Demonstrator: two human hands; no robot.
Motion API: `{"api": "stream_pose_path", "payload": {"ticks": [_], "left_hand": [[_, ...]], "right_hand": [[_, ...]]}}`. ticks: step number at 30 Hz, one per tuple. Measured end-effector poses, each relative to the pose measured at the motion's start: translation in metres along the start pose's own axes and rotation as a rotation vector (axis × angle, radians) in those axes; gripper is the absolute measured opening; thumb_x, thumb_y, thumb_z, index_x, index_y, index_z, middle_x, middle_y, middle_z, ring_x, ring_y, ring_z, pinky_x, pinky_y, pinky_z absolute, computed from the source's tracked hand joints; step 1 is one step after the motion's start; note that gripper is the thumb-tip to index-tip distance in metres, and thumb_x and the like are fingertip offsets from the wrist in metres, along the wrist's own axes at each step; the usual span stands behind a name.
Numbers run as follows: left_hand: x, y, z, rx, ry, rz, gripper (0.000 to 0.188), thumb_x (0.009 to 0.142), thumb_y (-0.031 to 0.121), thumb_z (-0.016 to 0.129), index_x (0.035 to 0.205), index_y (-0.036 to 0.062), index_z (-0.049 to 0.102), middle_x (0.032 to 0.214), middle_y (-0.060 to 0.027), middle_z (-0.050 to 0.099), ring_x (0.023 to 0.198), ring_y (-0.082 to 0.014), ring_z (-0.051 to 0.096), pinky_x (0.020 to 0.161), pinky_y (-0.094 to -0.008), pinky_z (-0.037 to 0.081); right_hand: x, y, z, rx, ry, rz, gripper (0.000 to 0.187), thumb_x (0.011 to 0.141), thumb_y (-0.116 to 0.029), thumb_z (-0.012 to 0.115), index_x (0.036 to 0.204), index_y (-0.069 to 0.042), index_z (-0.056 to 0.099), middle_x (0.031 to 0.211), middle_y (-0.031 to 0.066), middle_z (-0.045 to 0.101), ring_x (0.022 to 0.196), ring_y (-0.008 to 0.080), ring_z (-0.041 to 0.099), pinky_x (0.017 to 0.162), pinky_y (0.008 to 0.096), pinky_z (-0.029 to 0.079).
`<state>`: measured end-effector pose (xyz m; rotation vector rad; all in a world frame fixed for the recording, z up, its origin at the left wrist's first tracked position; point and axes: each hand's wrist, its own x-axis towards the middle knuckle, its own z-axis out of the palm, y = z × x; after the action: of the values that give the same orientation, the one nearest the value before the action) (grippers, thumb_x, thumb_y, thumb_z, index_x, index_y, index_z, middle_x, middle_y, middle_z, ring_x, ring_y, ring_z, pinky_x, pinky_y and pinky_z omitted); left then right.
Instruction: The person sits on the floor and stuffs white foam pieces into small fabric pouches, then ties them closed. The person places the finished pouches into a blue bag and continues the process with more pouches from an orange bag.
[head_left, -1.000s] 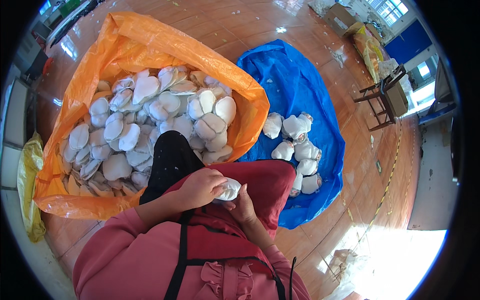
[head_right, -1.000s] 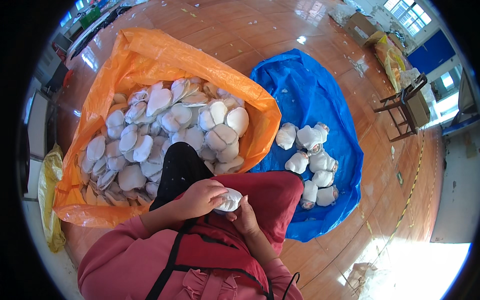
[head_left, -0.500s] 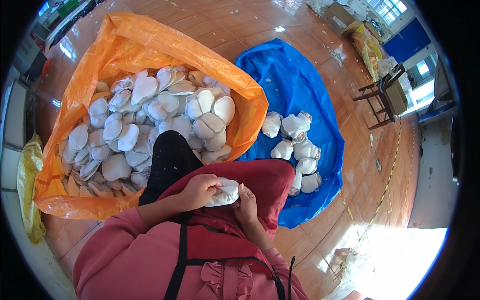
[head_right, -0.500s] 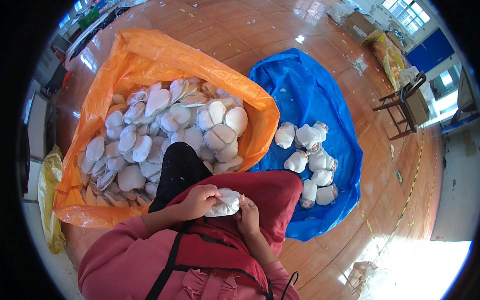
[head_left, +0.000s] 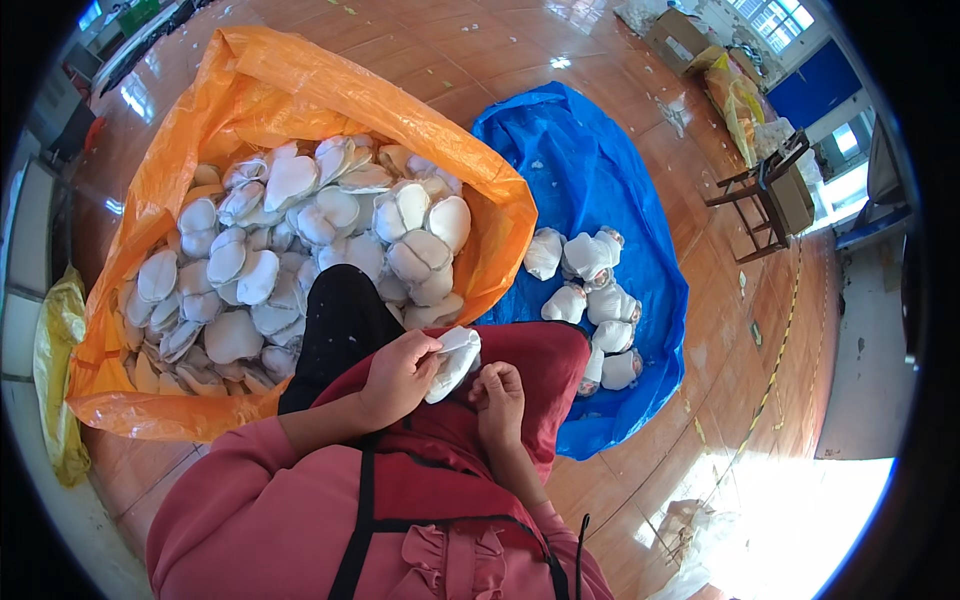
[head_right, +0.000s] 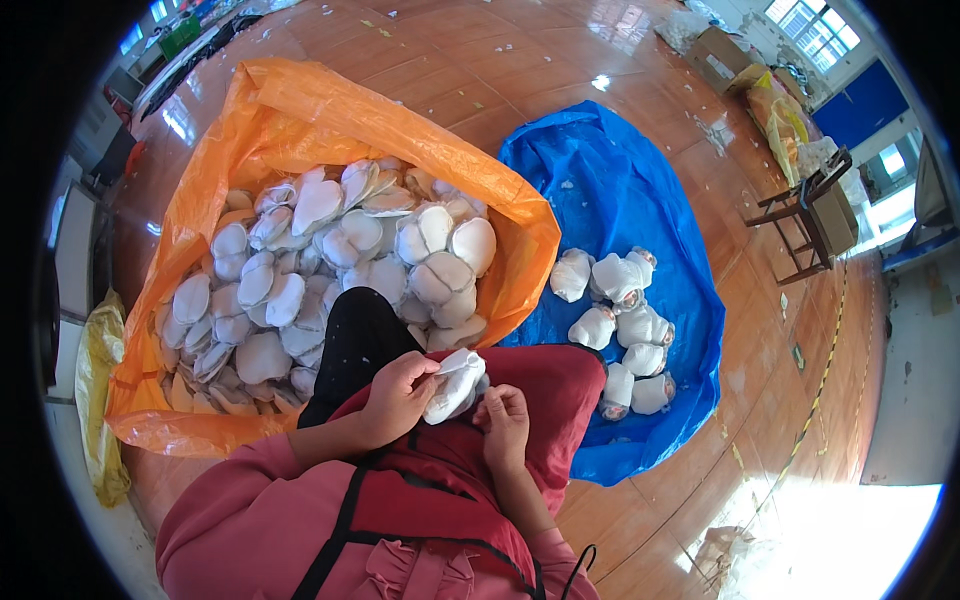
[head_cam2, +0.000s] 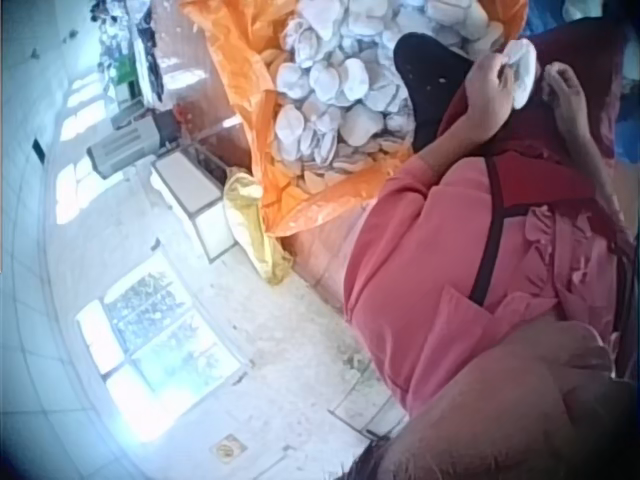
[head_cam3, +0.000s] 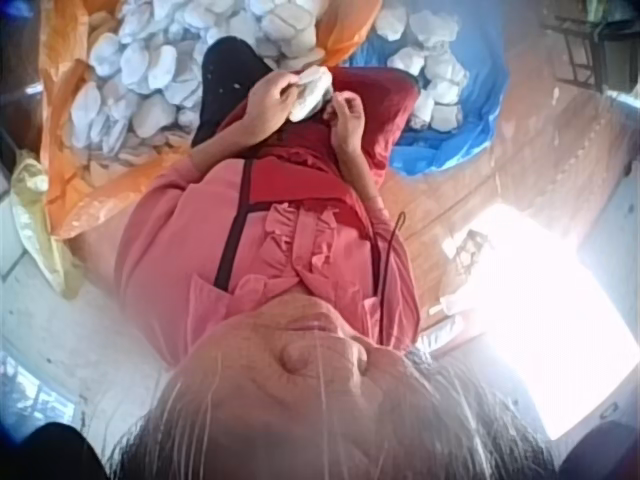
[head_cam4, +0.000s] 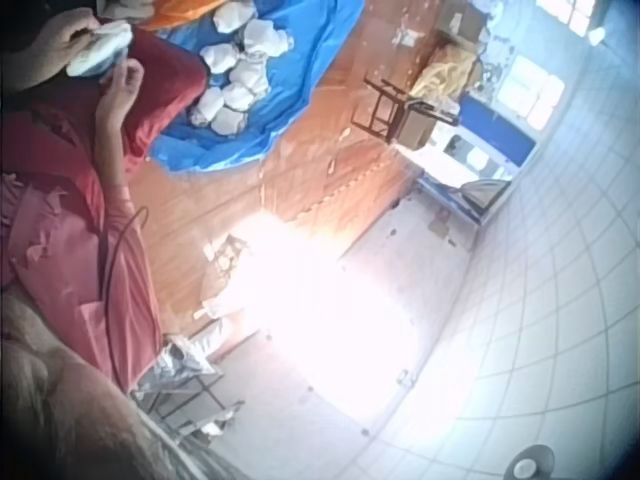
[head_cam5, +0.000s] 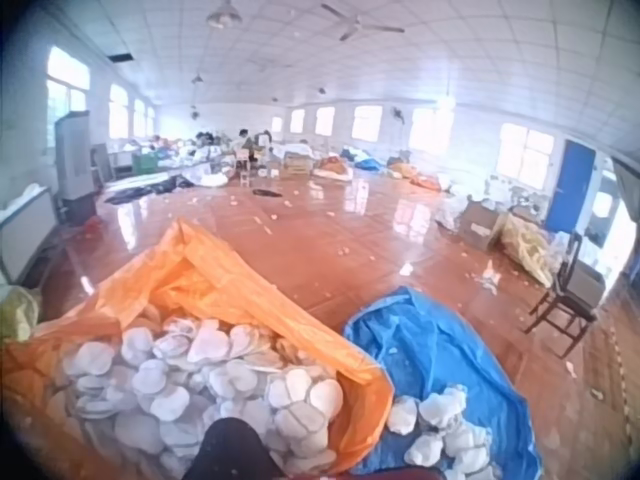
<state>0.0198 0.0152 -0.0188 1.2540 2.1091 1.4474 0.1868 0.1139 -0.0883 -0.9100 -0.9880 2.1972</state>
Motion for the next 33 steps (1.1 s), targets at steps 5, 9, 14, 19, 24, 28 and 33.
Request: {"api": "stream_pose_path", "payload": {"ticks": [5,9,14,19,24,28,33], "left_hand": [[-0.005,0.003,0.014,-0.027,-0.010,-0.007,0.014,0.081,-0.001,0.067,0.094,0.0005,0.062,0.087,-0.0159,0.066,0.081,-0.0344,0.065,0.069,-0.0385,0.052],[-0.009,-0.002,0.019,-0.110,-0.135,-0.198,0.012,0.084,0.005,0.066,0.094,-0.0004,0.064,0.087,-0.0172,0.068,0.081,-0.0338,0.067,0.070,-0.0378,0.052],[-0.011,-0.009,0.021,-0.230,-0.174,-0.372,0.013,0.086,0.008,0.067,0.093,-0.0017,0.066,0.084,-0.0158,0.070,0.077,-0.0245,0.069,0.069,-0.0342,0.053],[-0.011,-0.014,0.020,-0.290,-0.202,-0.437,0.014,0.086,0.010,0.069,0.092,-0.0020,0.066,0.079,-0.0133,0.069,0.072,-0.0198,0.068,0.068,-0.0317,0.052],[-0.002,-0.005,0.011,-0.301,-0.279,-0.542,0.019,0.084,0.013,0.072,0.096,-0.0013,0.066,0.087,-0.0139,0.069,0.083,-0.0227,0.068,0.075,-0.0346,0.052],[-0.003,-0.018,0.007,0.006,-0.301,0.136,0.039,0.084,0.012,0.072,0.118,-0.0015,0.059,0.113,-0.0171,0.063,0.105,-0.0288,0.061,0.092,-0.0372,0.048],[-0.011,-0.017,0.010,0.175,-0.313,0.309,0.064,0.080,0.006,0.069,0.139,-0.0013,0.043,0.131,-0.0195,0.054,0.121,-0.0365,0.053,0.105,-0.0420,0.042]], "right_hand": [[-0.009,-0.008,0.034,-0.245,-0.138,-0.125,0.017,0.101,-0.020,0.058,0.108,-0.004,0.054,0.101,0.0040,0.059,0.090,0.0098,0.055,0.081,0.0247,0.048],[-0.005,-0.002,0.033,-0.467,-0.087,-0.158,0.016,0.102,-0.020,0.055,0.106,-0.004,0.054,0.096,0.0017,0.057,0.086,0.0069,0.050,0.077,0.0224,0.045],[-0.004,-0.002,0.033,-0.413,-0.092,-0.119,0.012,0.103,-0.016,0.054,0.098,-0.005,0.057,0.087,-0.0040,0.054,0.081,0.0043,0.045,0.072,0.0210,0.042],[-0.003,0.008,0.025,-0.310,-0.106,-0.130,0.011,0.102,-0.012,0.053,0.095,-0.006,0.058,0.086,-0.0058,0.053,0.081,0.0031,0.044,0.073,0.0206,0.041],[-0.004,0.010,0.022,-0.195,-0.101,-0.107,0.011,0.103,-0.013,0.053,0.100,-0.006,0.060,0.091,-0.0051,0.057,0.083,0.0034,0.048,0.076,0.0212,0.043],[-0.002,0.003,0.020,-0.061,-0.079,-0.031,0.014,0.103,-0.016,0.052,0.105,-0.005,0.062,0.097,-0.0028,0.062,0.087,0.0047,0.052,0.079,0.0220,0.045],[-0.006,-0.008,0.038,-0.011,-0.097,-0.035,0.015,0.103,-0.016,0.054,0.107,-0.005,0.062,0.101,-0.0010,0.064,0.089,0.0064,0.056,0.084,0.0239,0.047]]}}
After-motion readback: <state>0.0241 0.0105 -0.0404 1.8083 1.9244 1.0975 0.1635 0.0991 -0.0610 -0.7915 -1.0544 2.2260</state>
